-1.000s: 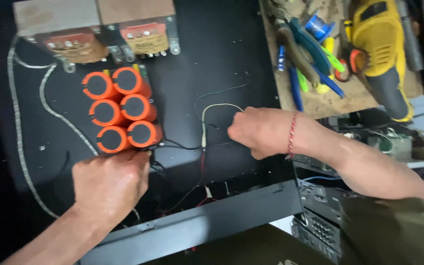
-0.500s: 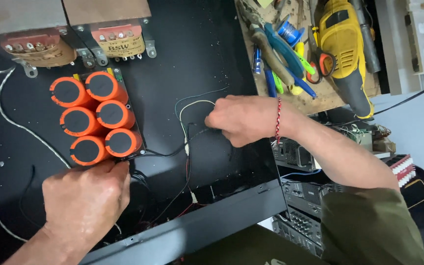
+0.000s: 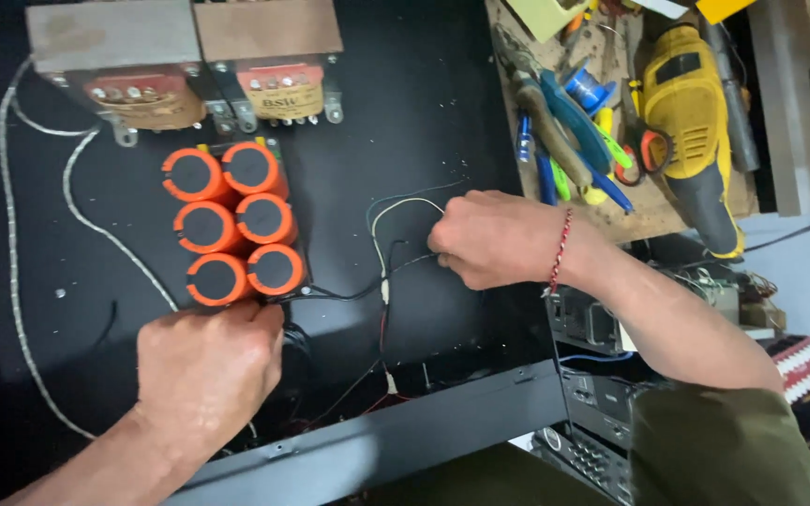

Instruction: Wiring and assembling electronic components like capacitors and transformers inside a metal chassis using wire strippers and pliers.

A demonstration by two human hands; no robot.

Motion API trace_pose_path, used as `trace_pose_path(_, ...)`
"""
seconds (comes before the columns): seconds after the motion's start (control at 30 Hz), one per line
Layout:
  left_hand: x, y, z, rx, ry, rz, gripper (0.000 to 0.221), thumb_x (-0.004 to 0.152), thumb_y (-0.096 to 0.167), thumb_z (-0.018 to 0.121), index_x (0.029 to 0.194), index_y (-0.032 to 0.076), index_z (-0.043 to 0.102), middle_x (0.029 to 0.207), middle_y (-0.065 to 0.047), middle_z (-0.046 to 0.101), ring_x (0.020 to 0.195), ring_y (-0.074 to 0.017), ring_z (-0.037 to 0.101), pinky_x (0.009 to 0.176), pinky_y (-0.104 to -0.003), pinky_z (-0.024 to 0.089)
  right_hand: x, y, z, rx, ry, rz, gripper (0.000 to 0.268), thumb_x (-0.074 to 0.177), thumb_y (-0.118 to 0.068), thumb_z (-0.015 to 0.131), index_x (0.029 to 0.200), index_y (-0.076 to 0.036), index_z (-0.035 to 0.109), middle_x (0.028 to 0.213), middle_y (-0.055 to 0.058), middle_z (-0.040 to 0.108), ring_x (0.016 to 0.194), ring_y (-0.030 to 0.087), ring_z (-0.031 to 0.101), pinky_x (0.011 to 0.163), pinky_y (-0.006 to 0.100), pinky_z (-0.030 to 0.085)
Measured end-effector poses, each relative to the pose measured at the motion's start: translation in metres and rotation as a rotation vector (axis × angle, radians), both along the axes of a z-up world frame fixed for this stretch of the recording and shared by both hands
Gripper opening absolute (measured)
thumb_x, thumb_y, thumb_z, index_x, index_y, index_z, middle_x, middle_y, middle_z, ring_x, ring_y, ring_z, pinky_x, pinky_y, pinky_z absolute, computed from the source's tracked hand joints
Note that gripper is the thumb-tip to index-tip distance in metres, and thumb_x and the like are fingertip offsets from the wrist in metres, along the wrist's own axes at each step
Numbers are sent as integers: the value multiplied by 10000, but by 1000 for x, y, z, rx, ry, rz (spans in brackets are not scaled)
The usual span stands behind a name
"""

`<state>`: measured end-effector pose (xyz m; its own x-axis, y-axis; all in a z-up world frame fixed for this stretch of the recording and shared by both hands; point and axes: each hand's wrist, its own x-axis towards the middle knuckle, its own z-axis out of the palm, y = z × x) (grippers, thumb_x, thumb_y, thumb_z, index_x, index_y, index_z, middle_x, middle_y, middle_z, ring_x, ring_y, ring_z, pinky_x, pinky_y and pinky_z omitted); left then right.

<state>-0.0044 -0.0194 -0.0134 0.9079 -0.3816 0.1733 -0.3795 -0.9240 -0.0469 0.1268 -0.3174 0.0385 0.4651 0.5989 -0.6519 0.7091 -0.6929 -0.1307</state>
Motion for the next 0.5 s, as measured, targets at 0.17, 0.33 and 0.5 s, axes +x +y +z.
trace_pose_path(0.17,-4,-1,13,28,-13,5,238,770,146,665,584,220,537,542,45,528,468,-252,546,362,-391,362,1,3,1,-3,18,9,333,992,-231,519,795,-23,689,750,201,679,685,461,665,597,527,555)
trace_pose_path(0.33,-9,0,14,95,-159,-52,278,537,-17,617,637,218,506,548,43,441,384,-179,439,371,-326,303,2,3,2,-5,57,16,354,999,-232,493,767,-36,675,719,171,677,640,409,656,581,487,543)
trace_pose_path(0.5,-7,-4,27,225,-254,-122,448,585,-75,610,947,163,722,613,36,427,402,-125,385,429,-269,329,4,-2,-4,98,79,53,375,1010,-216,512,709,-23,628,608,159,620,543,384,589,535,447,512)
